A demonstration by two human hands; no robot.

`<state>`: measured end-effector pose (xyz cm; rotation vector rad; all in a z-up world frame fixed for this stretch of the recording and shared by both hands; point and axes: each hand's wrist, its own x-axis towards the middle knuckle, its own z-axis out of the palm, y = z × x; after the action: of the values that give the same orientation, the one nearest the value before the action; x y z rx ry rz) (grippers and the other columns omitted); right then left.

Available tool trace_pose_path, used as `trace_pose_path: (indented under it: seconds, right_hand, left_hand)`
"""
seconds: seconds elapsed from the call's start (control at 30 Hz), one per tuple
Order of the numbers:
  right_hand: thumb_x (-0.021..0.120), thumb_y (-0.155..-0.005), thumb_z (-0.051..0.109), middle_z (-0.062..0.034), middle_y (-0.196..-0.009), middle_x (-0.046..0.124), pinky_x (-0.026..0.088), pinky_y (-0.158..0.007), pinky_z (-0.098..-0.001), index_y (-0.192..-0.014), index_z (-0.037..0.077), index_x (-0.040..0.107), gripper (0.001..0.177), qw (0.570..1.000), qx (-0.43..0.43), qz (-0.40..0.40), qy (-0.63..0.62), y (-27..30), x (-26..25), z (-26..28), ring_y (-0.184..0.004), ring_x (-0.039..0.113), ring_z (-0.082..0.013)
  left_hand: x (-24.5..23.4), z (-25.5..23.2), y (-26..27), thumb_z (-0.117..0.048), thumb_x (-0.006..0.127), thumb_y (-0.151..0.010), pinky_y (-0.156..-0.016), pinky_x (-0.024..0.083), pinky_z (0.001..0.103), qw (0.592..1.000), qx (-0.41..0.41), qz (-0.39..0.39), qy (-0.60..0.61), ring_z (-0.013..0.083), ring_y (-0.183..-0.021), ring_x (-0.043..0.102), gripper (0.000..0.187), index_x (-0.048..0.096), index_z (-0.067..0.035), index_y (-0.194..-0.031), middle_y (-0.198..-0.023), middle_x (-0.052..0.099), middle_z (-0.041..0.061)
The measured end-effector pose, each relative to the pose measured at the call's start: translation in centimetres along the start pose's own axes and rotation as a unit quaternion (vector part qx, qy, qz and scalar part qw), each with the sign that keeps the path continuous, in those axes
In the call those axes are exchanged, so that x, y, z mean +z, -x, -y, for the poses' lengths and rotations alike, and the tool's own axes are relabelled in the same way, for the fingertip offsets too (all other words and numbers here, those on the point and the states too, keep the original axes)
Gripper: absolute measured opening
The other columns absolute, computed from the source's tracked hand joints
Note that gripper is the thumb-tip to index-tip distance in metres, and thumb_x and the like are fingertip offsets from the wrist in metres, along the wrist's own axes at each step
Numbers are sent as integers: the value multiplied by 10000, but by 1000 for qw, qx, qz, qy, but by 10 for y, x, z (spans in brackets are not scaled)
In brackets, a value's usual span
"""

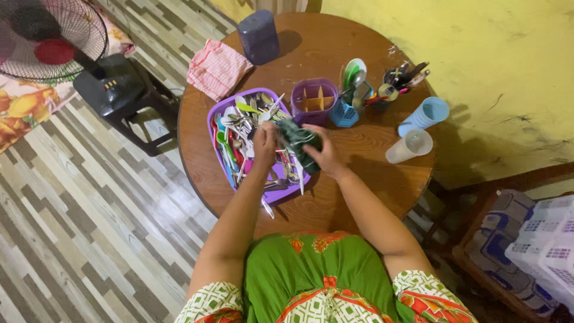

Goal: The person wipes individual spoons and forks using a cloth, then places each item back into a purple tray containing other cutlery.

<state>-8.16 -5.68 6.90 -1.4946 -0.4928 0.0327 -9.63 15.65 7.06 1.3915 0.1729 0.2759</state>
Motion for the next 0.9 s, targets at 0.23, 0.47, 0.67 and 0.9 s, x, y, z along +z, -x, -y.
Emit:
trace_pose_path:
  seconds: [0.23, 0.47, 0.67, 0.9]
  right_hand:
    - [813, -855, 162, -122, -1252, 651, 494, -1006, -379, -1377, 110, 487, 618, 976, 11, 33, 213, 3, -4, 48, -1178, 638, -253]
    - [710, -934, 112, -127, -1312, 656, 465, -1062, -371, -1434, 53, 511, 541, 980, -48, 81, 178, 10, -36, 61, -1229, 616, -235]
    - [639, -1049, 234, -35, -1244, 687, 491, -1022, -335, -1386, 34, 579, 396, 997, 19, 56, 46, -2, -47, 17, -1128, 607, -161]
    - [639, -1068, 314, -3, -1151, 679, 509, -941, -311, -1303, 58, 644, 347, 982, 96, -87, -135, -6, -48, 9, -1037, 621, -127]
  left_hand:
    - [59, -22, 1, -306, 486, -1108, -750, 464, 277, 989, 117, 75, -45, 90, -824, 547, 321, 607, -35, -984, -883, 585, -5]
    - [77, -46, -3, -332, 500, -1108, -702, 411, 247, 994, 85, 63, 24, 73, -786, 491, 331, 640, -65, -971, -845, 543, -30]
    - [80, -62, -2, -337, 580, -1060, -694, 423, 270, 994, 46, 90, 39, 91, -780, 511, 274, 634, -68, -1056, -865, 572, -21]
    - [56, -53, -8, -347, 480, -1111, -728, 491, 327, 999, 16, -16, -34, 155, -776, 577, 343, 655, -55, -1068, -889, 688, 48]
